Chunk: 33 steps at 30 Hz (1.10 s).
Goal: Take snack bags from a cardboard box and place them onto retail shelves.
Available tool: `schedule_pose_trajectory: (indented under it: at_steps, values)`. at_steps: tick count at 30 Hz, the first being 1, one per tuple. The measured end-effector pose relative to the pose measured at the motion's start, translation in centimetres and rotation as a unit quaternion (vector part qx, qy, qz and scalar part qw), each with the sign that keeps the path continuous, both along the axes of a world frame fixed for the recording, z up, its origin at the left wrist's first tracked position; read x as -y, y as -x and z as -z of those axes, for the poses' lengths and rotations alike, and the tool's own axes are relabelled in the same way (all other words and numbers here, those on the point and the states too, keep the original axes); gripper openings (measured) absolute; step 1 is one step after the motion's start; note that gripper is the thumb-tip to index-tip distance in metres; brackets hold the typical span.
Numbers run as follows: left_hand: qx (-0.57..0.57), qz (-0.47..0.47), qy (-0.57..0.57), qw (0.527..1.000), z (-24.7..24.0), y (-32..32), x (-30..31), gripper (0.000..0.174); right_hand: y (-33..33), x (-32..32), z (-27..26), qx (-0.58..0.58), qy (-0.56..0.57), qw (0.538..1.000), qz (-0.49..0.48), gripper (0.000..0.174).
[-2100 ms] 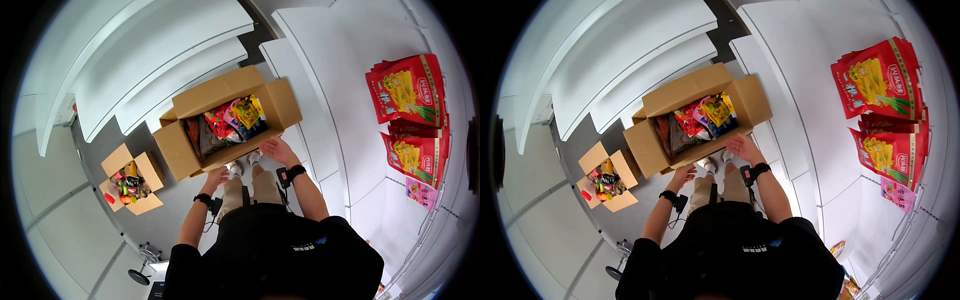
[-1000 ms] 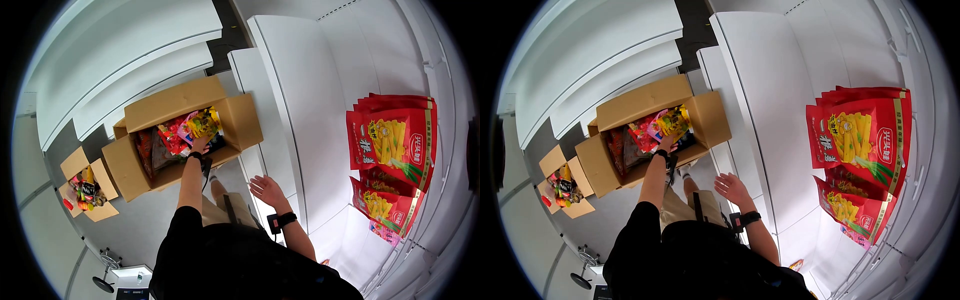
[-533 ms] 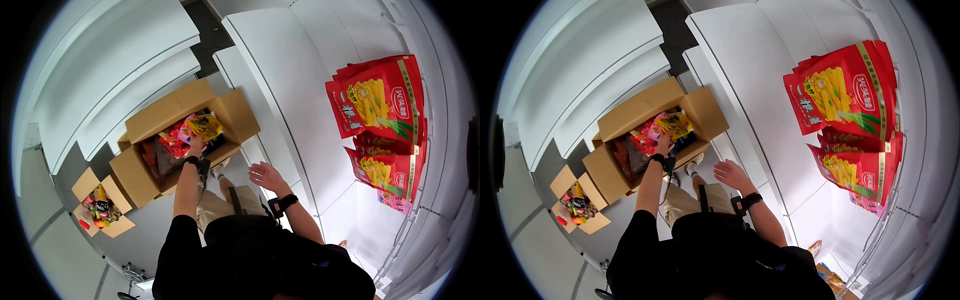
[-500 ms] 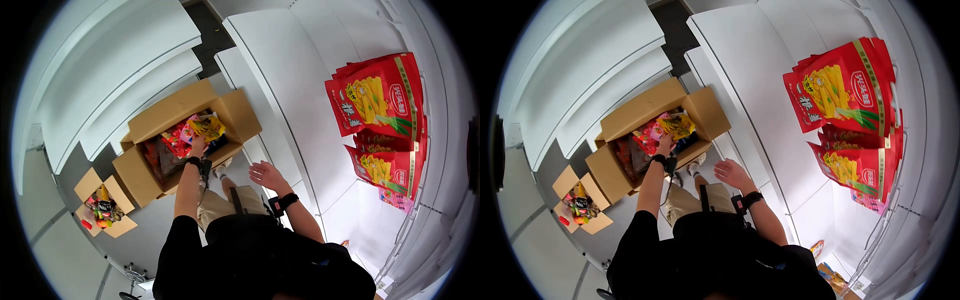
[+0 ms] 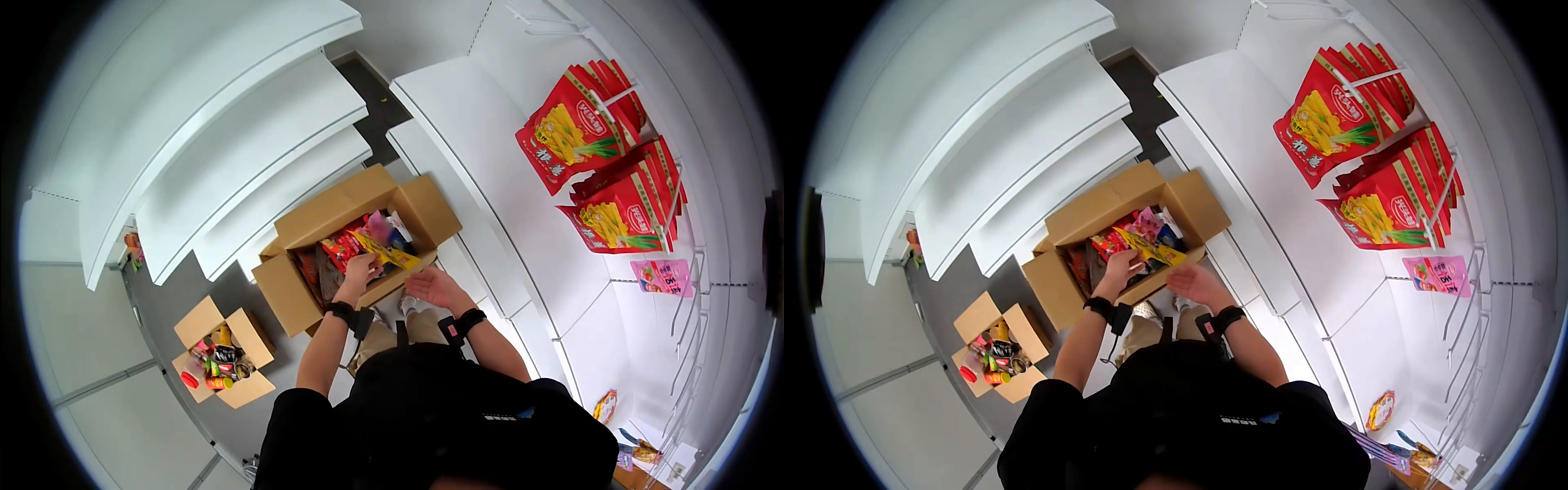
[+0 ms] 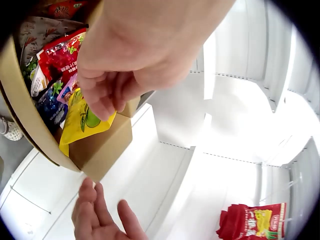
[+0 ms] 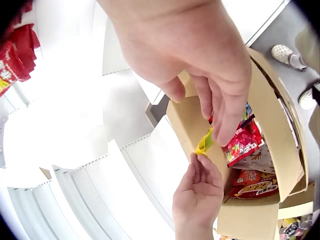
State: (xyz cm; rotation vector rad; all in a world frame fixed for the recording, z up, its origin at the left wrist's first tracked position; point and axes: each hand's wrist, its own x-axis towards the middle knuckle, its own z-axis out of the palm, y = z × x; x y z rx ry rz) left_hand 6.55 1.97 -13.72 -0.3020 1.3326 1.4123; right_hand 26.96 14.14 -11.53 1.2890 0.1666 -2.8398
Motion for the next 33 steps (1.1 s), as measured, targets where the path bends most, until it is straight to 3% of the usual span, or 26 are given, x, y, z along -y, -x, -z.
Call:
schedule_pose_trajectory:
  at_steps: [5, 9, 12, 16, 22, 23, 27, 30, 33]
  values:
    - [0.01, 0.008, -0.066, 0.998, -5.0, -0.5, 2.5, 0.023, 2.1, 2.7, -1.3, -0.018, -0.035, 0.998, -0.052, 0.055]
    - [0.018, 0.024, -0.098, 0.995, -8.3, -0.5, 4.3, 0.024, 3.0, 4.7, -2.5, -0.051, 0.02, 0.997, -0.052, 0.061]
    - [0.013, 0.054, -0.127, 0.99, -10.2, -0.8, 5.8, 0.025, 3.4, 6.2, -4.6, -0.018, 0.054, 0.996, 0.068, 0.063]
    - [0.011, 0.126, -0.141, 0.982, -12.7, -1.1, 8.0, 0.024, 3.4, 7.0, -2.7, -0.067, -0.056, 0.988, 0.13, 0.049]
    - [-0.003, 0.247, -0.148, 0.958, -14.1, -2.9, 11.5, 0.025, 2.5, 6.8, -2.8, -0.141, -0.127, 0.953, 0.235, 0.037]
    - [0.003, 0.261, -0.144, 0.955, -14.1, -3.2, 12.0, 0.024, 2.0, 6.8, -5.9, -0.155, -0.139, 0.964, 0.168, 0.037]
    - [0.022, 0.314, -0.126, 0.941, -14.3, -4.4, 12.9, 0.024, -0.2, 6.2, -9.5, -0.204, -0.188, 0.945, 0.171, 0.038]
    - [-0.048, 0.36, -0.073, 0.929, -15.9, -4.0, 12.9, 0.026, -2.1, 5.9, -12.1, -0.193, -0.261, 0.931, 0.169, 0.037]
    - [-0.137, 0.31, -0.087, 0.937, -14.4, -3.1, 11.5, 0.026, -4.3, 5.8, -14.3, -0.167, -0.311, 0.916, 0.191, 0.036]
